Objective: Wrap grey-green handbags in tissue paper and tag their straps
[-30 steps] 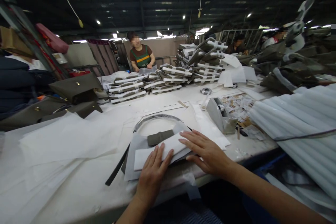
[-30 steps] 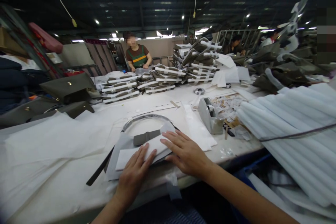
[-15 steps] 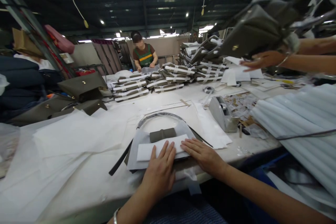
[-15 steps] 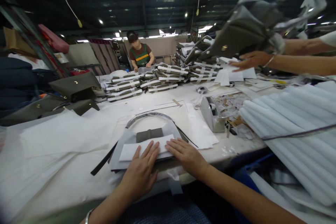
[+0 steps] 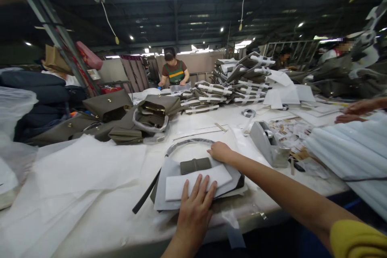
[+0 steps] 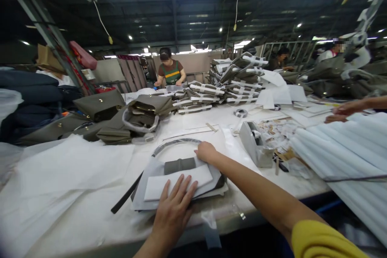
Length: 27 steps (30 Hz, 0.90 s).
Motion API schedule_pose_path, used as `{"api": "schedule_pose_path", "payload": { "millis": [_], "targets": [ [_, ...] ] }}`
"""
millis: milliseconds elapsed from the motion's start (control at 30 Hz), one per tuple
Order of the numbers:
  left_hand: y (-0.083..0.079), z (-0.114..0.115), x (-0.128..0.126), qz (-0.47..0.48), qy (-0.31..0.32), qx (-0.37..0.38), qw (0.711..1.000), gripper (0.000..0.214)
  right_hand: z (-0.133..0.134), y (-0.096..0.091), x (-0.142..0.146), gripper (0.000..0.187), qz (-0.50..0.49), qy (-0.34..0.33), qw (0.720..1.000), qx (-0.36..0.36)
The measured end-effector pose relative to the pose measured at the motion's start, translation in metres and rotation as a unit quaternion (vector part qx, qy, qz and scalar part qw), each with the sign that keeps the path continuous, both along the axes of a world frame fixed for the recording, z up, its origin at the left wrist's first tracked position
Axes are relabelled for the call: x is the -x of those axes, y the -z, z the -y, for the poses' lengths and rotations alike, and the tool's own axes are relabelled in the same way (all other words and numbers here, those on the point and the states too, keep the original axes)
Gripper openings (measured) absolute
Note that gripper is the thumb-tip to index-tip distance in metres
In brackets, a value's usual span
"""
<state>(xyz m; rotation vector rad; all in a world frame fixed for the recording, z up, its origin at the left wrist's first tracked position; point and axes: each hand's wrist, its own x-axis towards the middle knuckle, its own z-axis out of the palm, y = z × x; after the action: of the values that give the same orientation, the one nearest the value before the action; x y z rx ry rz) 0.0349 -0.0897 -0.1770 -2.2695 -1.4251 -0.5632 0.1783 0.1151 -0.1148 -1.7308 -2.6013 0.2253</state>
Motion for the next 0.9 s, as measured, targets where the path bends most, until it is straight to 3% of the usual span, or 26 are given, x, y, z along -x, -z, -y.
{"api": "schedule_pose_path", "payload": {
  "millis": [233, 400, 500, 633, 900],
  "targets": [
    [0.010, -0.005, -0.003, 0.018, -0.010, -0.026, 0.999, 0.056, -0.026, 0.011, 0.011, 0.048, 0.054, 0.100, 0.993, 0.030],
    [0.009, -0.004, -0.003, 0.012, -0.015, -0.004, 1.000, 0.056, -0.044, 0.012, 0.004, 0.032, 0.037, 0.106, 0.987, 0.112],
    [0.005, -0.003, -0.001, 0.005, -0.011, 0.007, 1.000, 0.059, -0.048, 0.015, -0.003, 0.025, -0.015, 0.080, 0.987, 0.139],
    [0.003, -0.002, 0.000, 0.006, -0.009, 0.010, 1.000, 0.059, -0.045, 0.019, -0.013, 0.020, -0.137, 0.038, 0.982, 0.124],
    [0.005, -0.003, -0.001, 0.023, 0.000, 0.015, 1.000, 0.062, -0.047, 0.012, -0.020, 0.022, -0.348, 0.027, 0.935, 0.059]
  ]
}}
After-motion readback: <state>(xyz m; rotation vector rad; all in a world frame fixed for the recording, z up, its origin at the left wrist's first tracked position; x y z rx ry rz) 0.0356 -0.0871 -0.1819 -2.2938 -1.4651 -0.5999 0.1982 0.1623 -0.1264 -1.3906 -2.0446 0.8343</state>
